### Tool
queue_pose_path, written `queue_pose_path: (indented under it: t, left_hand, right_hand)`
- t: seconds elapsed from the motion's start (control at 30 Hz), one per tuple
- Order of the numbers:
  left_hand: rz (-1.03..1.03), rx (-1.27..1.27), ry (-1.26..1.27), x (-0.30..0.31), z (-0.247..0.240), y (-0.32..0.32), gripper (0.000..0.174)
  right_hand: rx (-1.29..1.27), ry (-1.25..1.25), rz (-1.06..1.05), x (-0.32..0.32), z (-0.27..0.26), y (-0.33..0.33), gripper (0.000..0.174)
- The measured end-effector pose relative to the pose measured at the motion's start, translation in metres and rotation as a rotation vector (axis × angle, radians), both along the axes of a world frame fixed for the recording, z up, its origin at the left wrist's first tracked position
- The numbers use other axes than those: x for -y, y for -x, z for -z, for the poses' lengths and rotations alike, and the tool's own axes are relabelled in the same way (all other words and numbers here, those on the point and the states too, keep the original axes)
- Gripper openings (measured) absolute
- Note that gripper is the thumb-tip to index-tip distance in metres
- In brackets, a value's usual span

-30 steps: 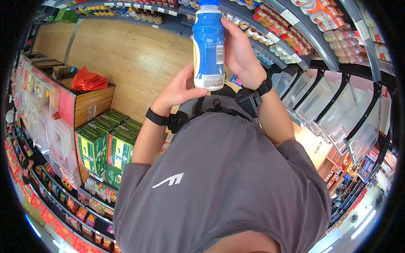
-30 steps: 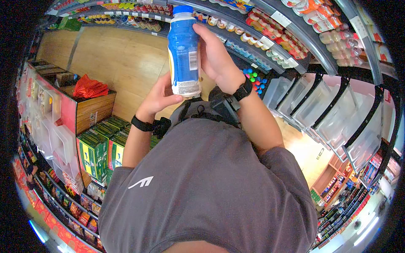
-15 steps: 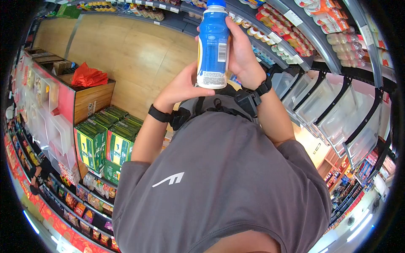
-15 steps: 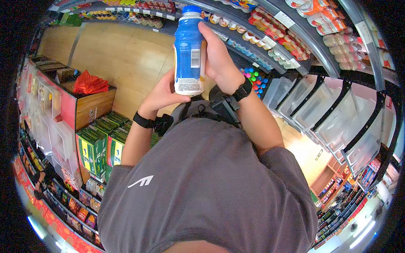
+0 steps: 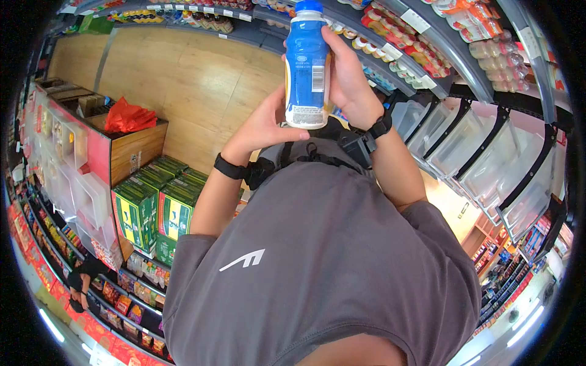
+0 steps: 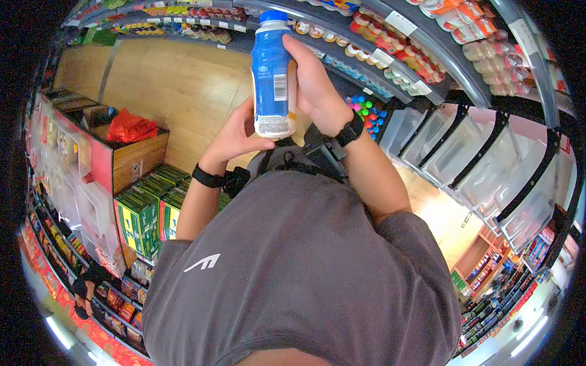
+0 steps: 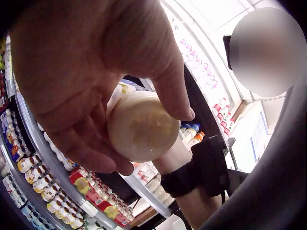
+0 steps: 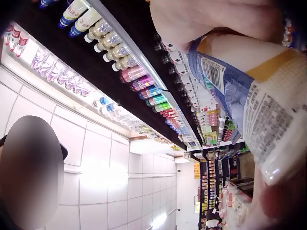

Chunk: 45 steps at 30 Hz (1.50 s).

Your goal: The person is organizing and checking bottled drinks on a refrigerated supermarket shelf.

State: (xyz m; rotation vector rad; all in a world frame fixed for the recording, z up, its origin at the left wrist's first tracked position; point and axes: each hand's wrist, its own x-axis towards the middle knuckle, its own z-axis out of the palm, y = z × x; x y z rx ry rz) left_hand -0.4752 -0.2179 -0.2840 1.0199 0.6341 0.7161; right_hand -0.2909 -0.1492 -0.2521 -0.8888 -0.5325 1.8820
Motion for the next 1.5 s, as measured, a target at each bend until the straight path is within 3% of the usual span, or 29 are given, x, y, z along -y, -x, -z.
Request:
queue_pose_path:
  t: [0.73,0.83,0.93,1.23,1.5]
  left_hand:
    - [-0.104,-0.153,0.02,-0.011,-0.017,-0.108,0.088]
    - [-0.129,-0.159,0.087,-0.008,-0.02,-0.121,0.095]
    - [-0.15,-0.19,0.016,-0.007,-0.018,-0.13,0.087]
    - [-0.169,-0.189,0.038,-0.009,-0.028,-0.159,0.087]
    - [-0.119,-0.21,0.029,-0.011,-0.028,-0.176,0.095]
  right_hand:
    - [-0.122,0.057,-0.139,-0.035,0.01,-0.096,0.051]
    - [-0.136,0.077,-0.153,-0.036,0.01,-0.104,0.05]
    - [-0.144,0.093,-0.168,-0.037,0.009,-0.112,0.05]
    - [-0.119,0.086,-0.188,-0.039,0.006,-0.14,0.052]
    - [-0.157,0.046,-0.183,-0.038,0.004,-0.161,0.052]
